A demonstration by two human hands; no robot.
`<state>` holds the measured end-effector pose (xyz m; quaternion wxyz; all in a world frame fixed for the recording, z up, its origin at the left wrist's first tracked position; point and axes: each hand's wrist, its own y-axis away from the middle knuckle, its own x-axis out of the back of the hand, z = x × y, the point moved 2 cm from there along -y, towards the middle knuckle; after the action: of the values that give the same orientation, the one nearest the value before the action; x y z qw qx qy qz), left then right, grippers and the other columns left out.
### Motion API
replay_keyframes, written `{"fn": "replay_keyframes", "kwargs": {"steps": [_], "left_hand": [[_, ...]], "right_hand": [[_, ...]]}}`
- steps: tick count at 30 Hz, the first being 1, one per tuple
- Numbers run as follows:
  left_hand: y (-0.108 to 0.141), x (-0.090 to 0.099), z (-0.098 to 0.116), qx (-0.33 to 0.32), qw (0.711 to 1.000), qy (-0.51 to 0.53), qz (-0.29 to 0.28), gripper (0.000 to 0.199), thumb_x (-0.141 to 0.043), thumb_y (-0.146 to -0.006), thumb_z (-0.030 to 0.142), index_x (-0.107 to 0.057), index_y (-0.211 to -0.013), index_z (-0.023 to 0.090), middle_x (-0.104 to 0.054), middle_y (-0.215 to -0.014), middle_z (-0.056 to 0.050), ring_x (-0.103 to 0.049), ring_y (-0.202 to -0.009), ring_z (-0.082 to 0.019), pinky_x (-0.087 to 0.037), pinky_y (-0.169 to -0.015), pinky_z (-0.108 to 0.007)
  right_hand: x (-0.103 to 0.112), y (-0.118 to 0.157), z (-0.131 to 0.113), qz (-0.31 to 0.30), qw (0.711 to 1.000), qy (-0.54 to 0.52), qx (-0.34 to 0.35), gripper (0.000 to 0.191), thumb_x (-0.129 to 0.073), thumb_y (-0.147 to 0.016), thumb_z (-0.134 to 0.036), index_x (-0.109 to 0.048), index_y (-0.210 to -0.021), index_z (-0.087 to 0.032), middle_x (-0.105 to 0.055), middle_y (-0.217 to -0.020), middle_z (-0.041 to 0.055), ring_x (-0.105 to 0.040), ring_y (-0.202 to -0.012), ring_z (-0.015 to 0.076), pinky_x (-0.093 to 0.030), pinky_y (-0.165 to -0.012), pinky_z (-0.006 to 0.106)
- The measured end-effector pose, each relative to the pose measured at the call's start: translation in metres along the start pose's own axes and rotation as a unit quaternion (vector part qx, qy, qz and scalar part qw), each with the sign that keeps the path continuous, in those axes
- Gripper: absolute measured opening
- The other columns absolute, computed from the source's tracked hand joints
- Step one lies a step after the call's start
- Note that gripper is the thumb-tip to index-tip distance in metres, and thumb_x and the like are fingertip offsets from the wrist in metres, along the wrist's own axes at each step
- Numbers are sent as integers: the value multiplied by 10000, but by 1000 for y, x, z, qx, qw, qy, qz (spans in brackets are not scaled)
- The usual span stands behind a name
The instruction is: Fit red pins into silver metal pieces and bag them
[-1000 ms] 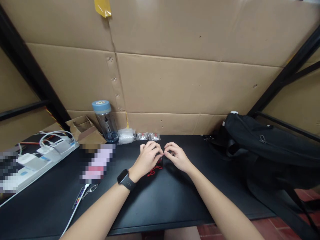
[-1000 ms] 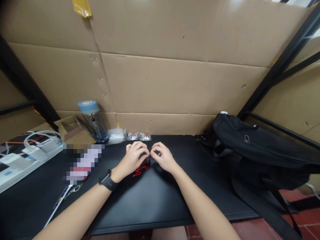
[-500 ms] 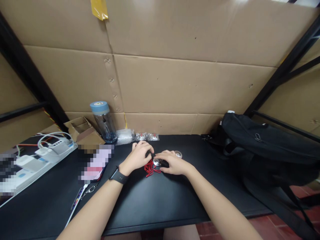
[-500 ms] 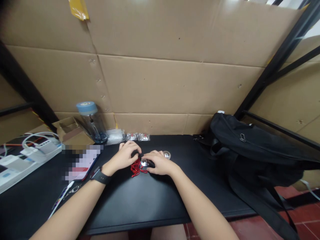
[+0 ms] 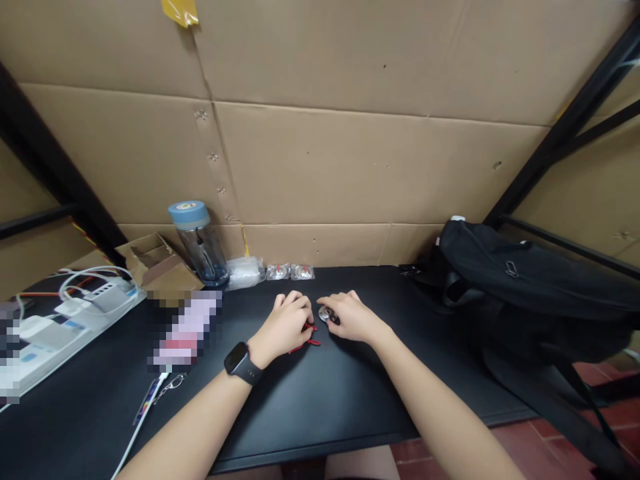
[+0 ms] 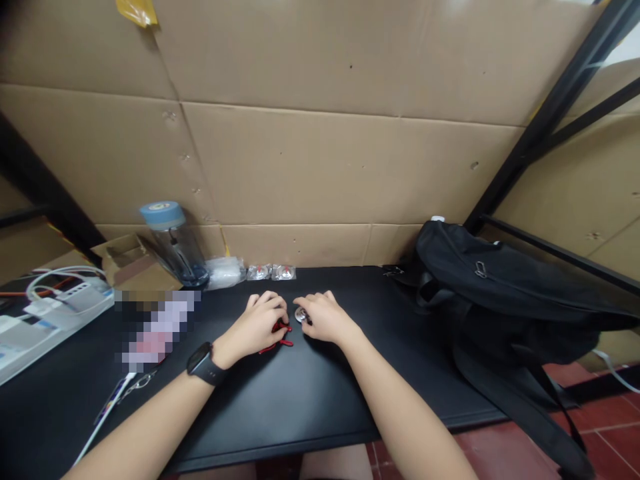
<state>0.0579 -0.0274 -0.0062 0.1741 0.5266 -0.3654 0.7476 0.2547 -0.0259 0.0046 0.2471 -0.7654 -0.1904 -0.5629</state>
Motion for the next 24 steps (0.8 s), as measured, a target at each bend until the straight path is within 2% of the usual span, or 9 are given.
{"fn": "replay_keyframes", "kwargs": {"steps": [5,9,13,17,22,24], "left_hand": [[-1,-7,3,-2,1000,3,-3,95,-703,-874,248,-675,-790,213,-643,-984,-41,-485,-1114,-249,-307,-869,-393],[-3,-4,2,14,1000,9,11,77,-644,-924,235,-642,-852,207,-671,-958,-31,-493,-1116,-240,-280,-856,-386],[-5,4,-2,52,998,36,27,92,-560,-983,261,-621,-926,224,-694,-928,-2,-535,-1016,-201,-259,-816,-365],[-7,9,-10,71,995,53,48,93,-595,-967,291,-659,-915,245,-716,-932,10,-555,-1016,-195,-249,-836,-370],[-6,8,-21,81,992,69,64,109,-647,-934,348,-720,-915,269,-736,-955,6,-571,-1054,-197,-267,-853,-370],[-6,8,-25,75,993,78,55,103,-674,-915,363,-738,-907,283,-743,-963,13,-579,-1072,-196,-273,-861,-371]], "right_hand": [[-6,-4,9,-40,999,12,-24,437,-737,-727,-252,-673,-1159,-224,-636,-1061,84,-590,-965,252,-324,-878,355],[-6,-7,11,-53,998,9,-25,470,-797,-658,-270,-671,-1108,-217,-597,-1032,66,-573,-961,249,-337,-879,350],[-2,-4,10,-54,999,-10,0,440,-771,-660,-198,-675,-1089,-226,-541,-1072,53,-561,-948,213,-371,-851,312],[-2,5,14,-72,997,-36,14,450,-721,-658,-121,-687,-1095,-221,-517,-1149,56,-553,-852,166,-421,-797,278],[-4,15,16,-86,996,-32,19,422,-686,-607,-21,-716,-987,-201,-529,-1196,86,-558,-994,234,-440,-837,295],[-2,17,13,-83,996,-22,23,397,-678,-614,-19,-718,-967,-197,-561,-1166,90,-568,-990,241,-435,-874,319]]}}
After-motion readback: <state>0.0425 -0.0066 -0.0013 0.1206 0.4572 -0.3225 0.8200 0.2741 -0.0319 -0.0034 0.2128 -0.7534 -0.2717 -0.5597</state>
